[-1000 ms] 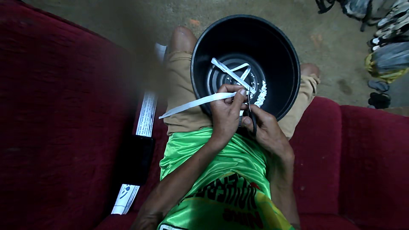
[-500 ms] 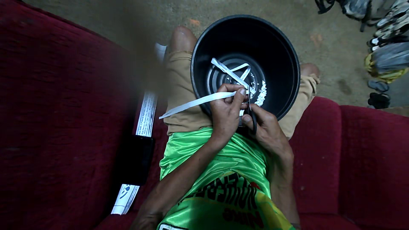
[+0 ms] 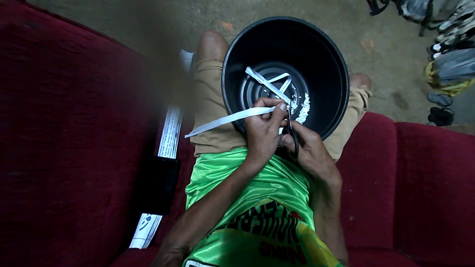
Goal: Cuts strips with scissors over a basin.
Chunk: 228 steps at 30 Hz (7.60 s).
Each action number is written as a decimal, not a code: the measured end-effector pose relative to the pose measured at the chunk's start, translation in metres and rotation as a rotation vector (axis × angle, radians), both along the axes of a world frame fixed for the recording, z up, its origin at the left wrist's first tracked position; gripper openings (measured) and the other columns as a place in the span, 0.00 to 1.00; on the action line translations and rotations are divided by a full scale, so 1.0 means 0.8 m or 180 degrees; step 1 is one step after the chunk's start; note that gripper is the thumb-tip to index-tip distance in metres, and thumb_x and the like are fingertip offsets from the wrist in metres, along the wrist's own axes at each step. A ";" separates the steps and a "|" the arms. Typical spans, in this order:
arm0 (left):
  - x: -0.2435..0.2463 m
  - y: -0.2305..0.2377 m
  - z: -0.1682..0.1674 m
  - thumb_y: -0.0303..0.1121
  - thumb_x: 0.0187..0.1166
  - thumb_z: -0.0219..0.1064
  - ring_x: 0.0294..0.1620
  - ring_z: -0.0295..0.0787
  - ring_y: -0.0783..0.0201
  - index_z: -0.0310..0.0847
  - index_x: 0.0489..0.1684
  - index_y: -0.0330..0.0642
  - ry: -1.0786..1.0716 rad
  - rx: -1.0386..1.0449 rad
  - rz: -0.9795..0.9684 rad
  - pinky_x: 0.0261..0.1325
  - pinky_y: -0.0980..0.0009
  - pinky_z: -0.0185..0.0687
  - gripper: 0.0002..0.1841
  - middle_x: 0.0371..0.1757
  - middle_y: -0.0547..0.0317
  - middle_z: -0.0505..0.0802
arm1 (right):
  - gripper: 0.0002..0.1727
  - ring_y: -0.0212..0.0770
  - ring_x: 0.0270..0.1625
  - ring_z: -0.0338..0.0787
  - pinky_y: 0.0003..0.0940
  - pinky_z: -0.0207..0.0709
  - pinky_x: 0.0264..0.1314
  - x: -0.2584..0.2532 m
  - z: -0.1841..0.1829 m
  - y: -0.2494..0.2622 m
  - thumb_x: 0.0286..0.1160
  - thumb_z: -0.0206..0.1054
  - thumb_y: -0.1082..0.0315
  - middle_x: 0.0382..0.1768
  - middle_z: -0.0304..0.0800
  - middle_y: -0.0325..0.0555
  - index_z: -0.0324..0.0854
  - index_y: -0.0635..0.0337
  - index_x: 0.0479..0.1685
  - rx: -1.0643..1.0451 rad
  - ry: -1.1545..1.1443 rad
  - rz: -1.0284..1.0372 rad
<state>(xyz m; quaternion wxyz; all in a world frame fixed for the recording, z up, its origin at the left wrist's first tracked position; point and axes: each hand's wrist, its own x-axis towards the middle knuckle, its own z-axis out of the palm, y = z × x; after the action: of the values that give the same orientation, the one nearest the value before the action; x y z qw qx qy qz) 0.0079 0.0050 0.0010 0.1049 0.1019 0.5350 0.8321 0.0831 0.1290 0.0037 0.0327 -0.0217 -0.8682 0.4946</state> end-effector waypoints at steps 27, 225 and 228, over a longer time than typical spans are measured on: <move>-0.001 -0.001 0.001 0.25 0.86 0.63 0.36 0.93 0.67 0.79 0.53 0.37 -0.0010 -0.0080 0.0072 0.43 0.72 0.93 0.05 0.40 0.56 0.92 | 0.27 0.25 0.22 0.75 0.23 0.73 0.24 -0.001 0.000 0.000 0.84 0.60 0.41 0.26 0.79 0.31 0.82 0.54 0.64 0.0121 0.0052 0.0012; -0.011 0.000 -0.004 0.20 0.82 0.64 0.33 0.91 0.65 0.80 0.48 0.32 0.0060 0.0246 -0.0082 0.39 0.70 0.92 0.04 0.38 0.53 0.91 | 0.25 0.26 0.20 0.74 0.23 0.72 0.21 0.002 -0.003 0.002 0.84 0.61 0.43 0.24 0.78 0.31 0.82 0.54 0.63 -0.0020 0.0064 0.0033; -0.003 -0.006 0.001 0.24 0.85 0.64 0.36 0.91 0.67 0.80 0.51 0.37 0.0080 0.0094 -0.0201 0.42 0.72 0.91 0.04 0.41 0.55 0.90 | 0.25 0.26 0.20 0.74 0.23 0.71 0.21 0.002 -0.003 0.001 0.85 0.61 0.43 0.24 0.79 0.32 0.82 0.54 0.62 -0.0046 0.0094 0.0015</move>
<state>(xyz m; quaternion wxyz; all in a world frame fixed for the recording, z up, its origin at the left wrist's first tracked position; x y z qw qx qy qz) 0.0051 -0.0001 0.0019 0.1228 0.1308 0.5205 0.8348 0.0845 0.1298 0.0011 0.0443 -0.0126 -0.8641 0.5012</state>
